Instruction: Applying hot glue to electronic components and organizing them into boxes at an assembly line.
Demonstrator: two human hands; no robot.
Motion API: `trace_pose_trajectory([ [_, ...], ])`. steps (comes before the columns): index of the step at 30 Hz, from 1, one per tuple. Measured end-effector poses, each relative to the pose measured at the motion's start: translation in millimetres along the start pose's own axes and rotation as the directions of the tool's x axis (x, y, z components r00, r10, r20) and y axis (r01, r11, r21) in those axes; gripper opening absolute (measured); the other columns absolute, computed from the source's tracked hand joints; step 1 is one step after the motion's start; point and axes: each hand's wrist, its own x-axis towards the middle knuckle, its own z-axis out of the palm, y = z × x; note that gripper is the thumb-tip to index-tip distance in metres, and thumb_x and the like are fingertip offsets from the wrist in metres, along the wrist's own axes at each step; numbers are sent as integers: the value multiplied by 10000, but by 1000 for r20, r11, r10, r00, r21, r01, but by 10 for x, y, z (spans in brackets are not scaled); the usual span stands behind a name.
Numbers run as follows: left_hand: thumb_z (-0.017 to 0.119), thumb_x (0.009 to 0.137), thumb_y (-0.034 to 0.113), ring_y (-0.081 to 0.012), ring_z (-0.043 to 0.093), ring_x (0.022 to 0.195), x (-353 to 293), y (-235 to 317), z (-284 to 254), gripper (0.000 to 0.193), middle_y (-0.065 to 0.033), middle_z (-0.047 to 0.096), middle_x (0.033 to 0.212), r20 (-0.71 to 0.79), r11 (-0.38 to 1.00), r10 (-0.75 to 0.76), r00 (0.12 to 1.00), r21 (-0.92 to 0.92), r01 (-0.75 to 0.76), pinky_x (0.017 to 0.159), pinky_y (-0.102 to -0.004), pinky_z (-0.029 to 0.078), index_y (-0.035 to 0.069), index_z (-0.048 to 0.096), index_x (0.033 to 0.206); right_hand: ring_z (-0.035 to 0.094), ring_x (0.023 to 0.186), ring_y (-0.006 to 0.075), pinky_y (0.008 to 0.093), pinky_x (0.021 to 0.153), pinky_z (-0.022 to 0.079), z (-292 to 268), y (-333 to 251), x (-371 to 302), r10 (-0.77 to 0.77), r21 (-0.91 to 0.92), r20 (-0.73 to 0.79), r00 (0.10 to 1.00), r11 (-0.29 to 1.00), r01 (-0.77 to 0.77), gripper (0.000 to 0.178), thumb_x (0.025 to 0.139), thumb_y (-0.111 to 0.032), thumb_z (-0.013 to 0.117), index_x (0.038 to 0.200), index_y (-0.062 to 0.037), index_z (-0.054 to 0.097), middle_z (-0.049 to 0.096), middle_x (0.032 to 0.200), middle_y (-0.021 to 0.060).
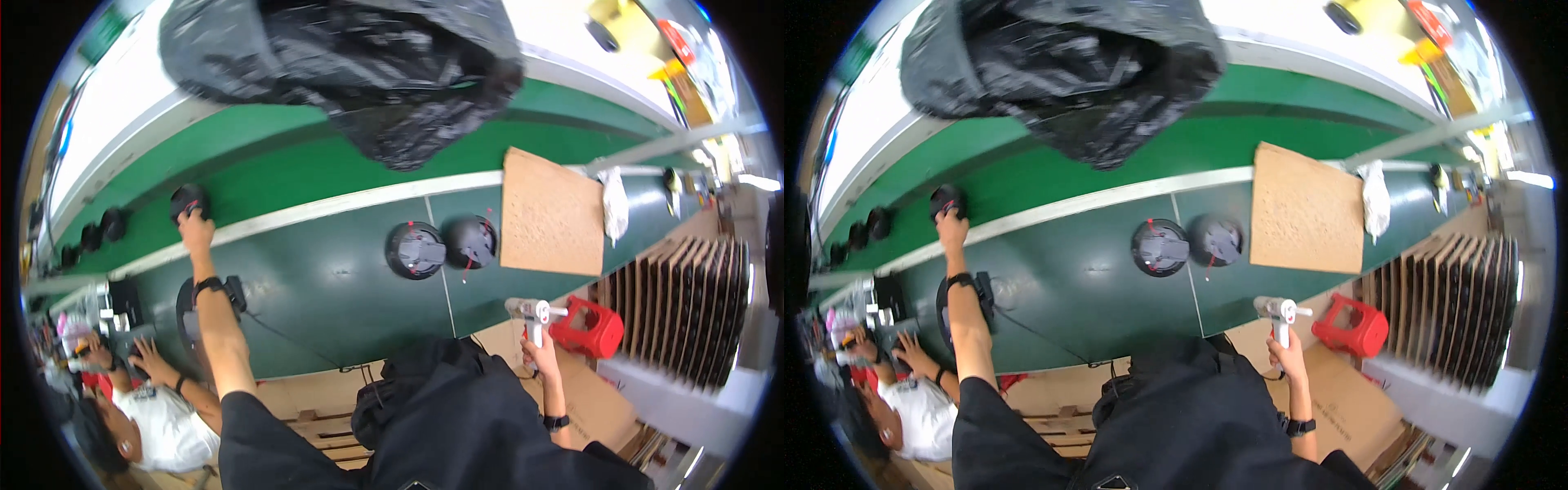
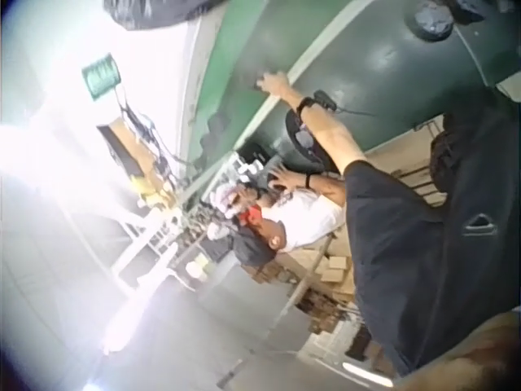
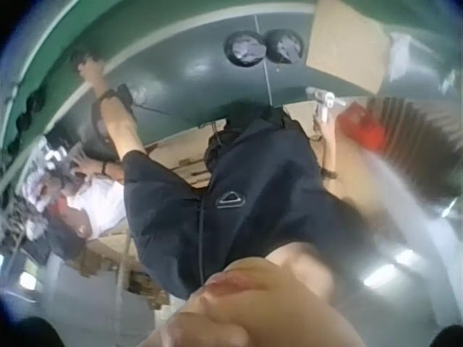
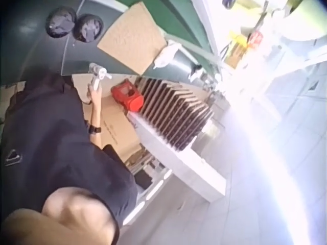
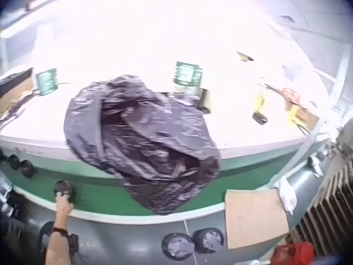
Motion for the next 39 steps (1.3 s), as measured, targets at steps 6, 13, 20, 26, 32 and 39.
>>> trace_pose_trajectory([
  [6, 654, 729, 93, -395, 602, 964, 102, -431, -152, 245, -189, 603, 1025, 136, 968, 248, 959, -11, -249, 834, -471, 490, 72, 662, 973, 451, 473, 80, 252, 421, 356, 48, -108, 71, -57, -32, 41, 998, 998, 58, 189, 858, -66, 639, 1002, -60, 518, 489, 680, -14],
  [13, 716, 753, 114, -272, 709, 759, -1127, 636, -388, 160, -121, 713, 764, 385, 917, 354, 853, -324, -234, 722, -385, 548, 64, 736, 903, 436, 499, 75, 240, 441, 351, -22, 64, 33, -57, 6, 34, 998, 998, 57, 198, 879, -69, 611, 1040, -63, 496, 472, 693, -3],
  [20, 656, 886, 48, -191, 678, 857, -2904, 1748, -647, 281, -118, 707, 946, 563, 543, 392, 728, -780, 311, 734, -284, 557, -21, 631, 1158, 444, 509, 74, 236, 459, 375, 2, 74, 198, -96, 8, 173, 980, 995, 96, 210, 893, -108, 621, 1050, -50, 494, 467, 695, -7],
  [26, 725, 838, 138, -318, 589, 1157, -3060, 2058, -946, 552, -227, 531, 1338, 225, 759, 561, 797, -524, -387, 981, -401, 495, 18, 525, 1339, 567, 635, 108, 262, 567, 479, -31, 178, 235, -120, -137, 219, 968, 979, 152, 290, 882, -106, 647, 1129, -32, 513, 570, 831, 36],
  [32, 763, 792, 186, -408, 510, 1261, -3408, 2060, -776, 757, -220, 472, 1421, 420, 706, 612, 671, -672, -223, 1083, -422, 411, 86, 418, 1458, 626, 957, 161, 313, 800, 542, 50, 405, 193, -176, -138, 342, 923, 962, 235, 576, 820, -73, 678, 1360, -27, 483, 631, 1093, 73],
  [39, 749, 819, 147, -300, 677, 975, -3656, 2201, -840, 422, -185, 661, 1103, 532, 748, 435, 727, -662, 37, 821, -373, 538, 6, 631, 1198, 560, 1019, 198, 351, 917, 455, 408, 30, -22, -205, -235, 579, 789, 885, 403, 577, 827, -124, 705, 1333, -41, 440, 555, 1117, 72],
])
